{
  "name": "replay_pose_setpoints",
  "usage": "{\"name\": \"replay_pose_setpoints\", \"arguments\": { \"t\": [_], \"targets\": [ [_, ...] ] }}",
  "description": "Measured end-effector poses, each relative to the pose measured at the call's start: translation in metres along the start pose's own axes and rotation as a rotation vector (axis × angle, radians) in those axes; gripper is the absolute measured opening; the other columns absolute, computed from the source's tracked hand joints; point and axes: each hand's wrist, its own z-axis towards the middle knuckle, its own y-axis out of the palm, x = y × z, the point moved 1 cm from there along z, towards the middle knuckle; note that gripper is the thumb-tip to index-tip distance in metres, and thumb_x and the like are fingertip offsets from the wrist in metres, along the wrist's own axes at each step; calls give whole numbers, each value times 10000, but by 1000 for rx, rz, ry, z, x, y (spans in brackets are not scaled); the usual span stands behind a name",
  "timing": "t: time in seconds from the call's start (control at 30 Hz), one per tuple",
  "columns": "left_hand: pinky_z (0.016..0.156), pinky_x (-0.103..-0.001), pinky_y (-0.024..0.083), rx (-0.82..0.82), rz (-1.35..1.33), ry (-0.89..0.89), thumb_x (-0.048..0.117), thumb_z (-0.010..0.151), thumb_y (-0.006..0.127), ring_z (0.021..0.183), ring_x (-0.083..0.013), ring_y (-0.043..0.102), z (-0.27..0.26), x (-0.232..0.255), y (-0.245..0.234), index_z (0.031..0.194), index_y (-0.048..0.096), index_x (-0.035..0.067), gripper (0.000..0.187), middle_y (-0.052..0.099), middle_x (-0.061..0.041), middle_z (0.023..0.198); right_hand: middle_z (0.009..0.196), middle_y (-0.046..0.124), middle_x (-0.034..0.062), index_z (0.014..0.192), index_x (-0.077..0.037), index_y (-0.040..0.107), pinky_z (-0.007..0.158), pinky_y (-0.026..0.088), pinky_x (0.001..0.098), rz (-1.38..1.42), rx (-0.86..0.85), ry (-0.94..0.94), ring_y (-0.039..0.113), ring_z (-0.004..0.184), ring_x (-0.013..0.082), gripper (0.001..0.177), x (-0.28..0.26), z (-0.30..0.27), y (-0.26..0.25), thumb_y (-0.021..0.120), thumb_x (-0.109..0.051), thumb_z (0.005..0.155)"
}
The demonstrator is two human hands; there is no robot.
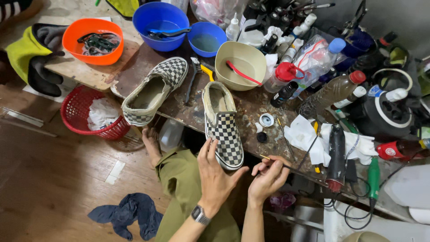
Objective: The person paints a checkered pattern onto a slip-on shoe using a small brush. They hold the shoe in their left hand and carefully apply black paint to the white squares of the pattern.
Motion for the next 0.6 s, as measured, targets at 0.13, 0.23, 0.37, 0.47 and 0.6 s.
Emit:
{"name": "replay_pose_setpoints", "arguments": {
  "t": [0.13, 0.23, 0.37, 0.47, 0.6],
  "targets": [
    [1129, -483, 327, 85, -13, -26, 483, 708, 837, 1345, -345, 366, -3, 4, 2, 1420, 243, 53, 1022, 336, -197, 1433, 723, 490, 119, 909, 0, 483, 378, 348, 245, -4, 28, 22, 405, 475, 136, 228, -10, -7, -2, 397, -183, 1015],
    [1141, -484, 330, 128, -98, 18, 286, 760, 813, 1331, -338, 384, -9, 5, -1, 1415, 259, 32, 894, 370, -189, 1401, 722, 487, 111, 912, -12, 476, 379, 349, 247, -5, 9, 8, 406, 462, 138, 227, -14, -8, -6, 394, -194, 1020],
    [1169, -508, 319, 142, -211, -24, 186, 749, 784, 1376, -390, 371, -19, 0, -10, 1398, 266, 43, 842, 404, -210, 1386, 727, 496, 119, 916, -15, 483, 379, 355, 246, -22, 6, -15, 419, 472, 139, 226, -15, -8, -15, 391, -192, 1022],
    [1177, -497, 331, 198, -236, -33, 145, 737, 752, 1377, -390, 383, -23, -5, -17, 1381, 273, 25, 812, 406, -213, 1376, 721, 499, 121, 917, -12, 490, 369, 344, 240, -3, 4, -17, 421, 476, 142, 229, -20, -7, -14, 397, -193, 1023],
    [1173, -489, 347, 192, -188, -62, 325, 754, 801, 1357, -358, 385, -25, -16, -11, 1396, 215, 34, 916, 340, -226, 1420, 735, 498, 123, 925, -6, 493, 378, 343, 246, 15, -32, -16, 413, 469, 151, 264, -19, -11, -16, 399, -226, 1036]
  ]
}}
